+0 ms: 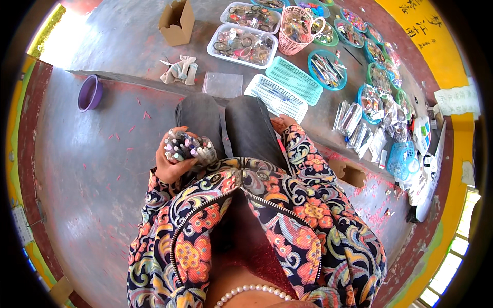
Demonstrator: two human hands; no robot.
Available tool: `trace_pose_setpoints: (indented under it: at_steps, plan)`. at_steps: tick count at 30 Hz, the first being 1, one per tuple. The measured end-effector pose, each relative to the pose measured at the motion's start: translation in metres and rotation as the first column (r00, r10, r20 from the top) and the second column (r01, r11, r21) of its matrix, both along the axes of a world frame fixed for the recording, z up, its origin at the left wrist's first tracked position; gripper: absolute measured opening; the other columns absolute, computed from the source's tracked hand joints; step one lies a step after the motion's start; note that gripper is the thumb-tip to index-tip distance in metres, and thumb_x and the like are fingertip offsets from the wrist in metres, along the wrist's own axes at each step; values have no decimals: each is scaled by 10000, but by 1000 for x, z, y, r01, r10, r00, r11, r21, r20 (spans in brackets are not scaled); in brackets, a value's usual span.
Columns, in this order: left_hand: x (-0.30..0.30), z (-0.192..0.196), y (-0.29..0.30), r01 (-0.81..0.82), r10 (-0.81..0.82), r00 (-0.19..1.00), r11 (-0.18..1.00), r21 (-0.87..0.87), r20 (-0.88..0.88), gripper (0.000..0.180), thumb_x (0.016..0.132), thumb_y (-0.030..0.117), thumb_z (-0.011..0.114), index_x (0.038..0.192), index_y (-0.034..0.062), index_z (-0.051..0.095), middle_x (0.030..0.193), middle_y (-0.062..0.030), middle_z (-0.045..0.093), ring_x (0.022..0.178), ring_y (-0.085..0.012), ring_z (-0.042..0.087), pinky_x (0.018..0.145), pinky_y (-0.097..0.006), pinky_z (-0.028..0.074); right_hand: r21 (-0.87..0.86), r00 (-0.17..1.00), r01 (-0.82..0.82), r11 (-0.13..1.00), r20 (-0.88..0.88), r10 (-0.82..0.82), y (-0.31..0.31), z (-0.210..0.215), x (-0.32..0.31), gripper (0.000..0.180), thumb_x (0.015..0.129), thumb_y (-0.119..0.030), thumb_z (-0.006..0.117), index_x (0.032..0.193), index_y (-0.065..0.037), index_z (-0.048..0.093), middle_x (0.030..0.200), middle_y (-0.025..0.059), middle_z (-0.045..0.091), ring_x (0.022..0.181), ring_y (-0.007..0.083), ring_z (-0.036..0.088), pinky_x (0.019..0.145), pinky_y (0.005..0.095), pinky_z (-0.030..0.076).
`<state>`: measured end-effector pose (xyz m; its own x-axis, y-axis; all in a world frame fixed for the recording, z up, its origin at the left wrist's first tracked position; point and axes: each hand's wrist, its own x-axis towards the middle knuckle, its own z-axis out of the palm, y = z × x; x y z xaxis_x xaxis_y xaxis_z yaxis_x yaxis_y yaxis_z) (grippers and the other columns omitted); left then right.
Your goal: The person sits on the floor and packs markers into small plastic bags. They pick up markers from a blue bowl, place them into a bag held in the left hand, and then seal the bag. The person repeats this process, handling markers one by one or in small groups.
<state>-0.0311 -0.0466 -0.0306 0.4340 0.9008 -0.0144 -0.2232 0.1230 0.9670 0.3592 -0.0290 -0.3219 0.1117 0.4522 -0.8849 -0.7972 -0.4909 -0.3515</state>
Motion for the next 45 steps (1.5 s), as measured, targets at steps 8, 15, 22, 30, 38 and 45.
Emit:
trace_pose_setpoints:
  at_steps: [8,15,22,30,38,45]
  plan:
    - [0,-7,3,-36,38,997,999,-24,61,691,615,-36,723,1225,-1,399,1044,-68,563,941,-137,549,838,-279,435,370,946,-312,875,205,250,8,122,-2,254,837,-181,526,1026,-12,536,960,113,621,870,220,601,721,302,473]
    - [-2,2,0,18,-17,999,999,-40,30,657,637,-21,717,1219,22,416,1039,-31,547,959,-94,521,843,-258,423,487,645,-759,433,657,391,5,307,-98,193,856,-118,539,1017,-16,575,949,65,625,855,125,590,709,222,445]
    - [-6,-1,-3,83,-82,996,995,-62,21,652,652,3,725,1224,19,411,1082,-46,550,1003,-110,517,882,-275,412,420,408,-906,50,836,366,4,349,-162,256,807,-101,620,1045,-17,583,962,58,612,882,106,571,736,238,458]
    - [-4,15,-5,259,-260,958,966,-24,-121,567,689,75,726,1189,24,462,1045,-45,588,958,-104,543,858,-271,436,308,187,-913,-268,899,395,24,367,-192,237,799,-69,613,1029,-15,606,1016,69,579,920,141,548,796,251,426]
    - [-6,12,-6,282,-276,953,959,33,-125,569,702,71,718,1206,16,458,1065,-49,585,974,-108,540,867,-279,431,265,283,-932,-245,958,-41,19,380,-195,127,770,-72,631,874,1,647,818,76,621,721,137,571,627,243,449]
    - [-9,-2,-3,239,-232,964,970,45,-127,580,662,18,727,1181,13,468,1071,-64,575,982,-117,530,874,-271,423,865,898,-392,312,433,-72,22,398,-163,181,862,-198,575,859,-17,572,788,103,626,583,135,580,512,213,435]
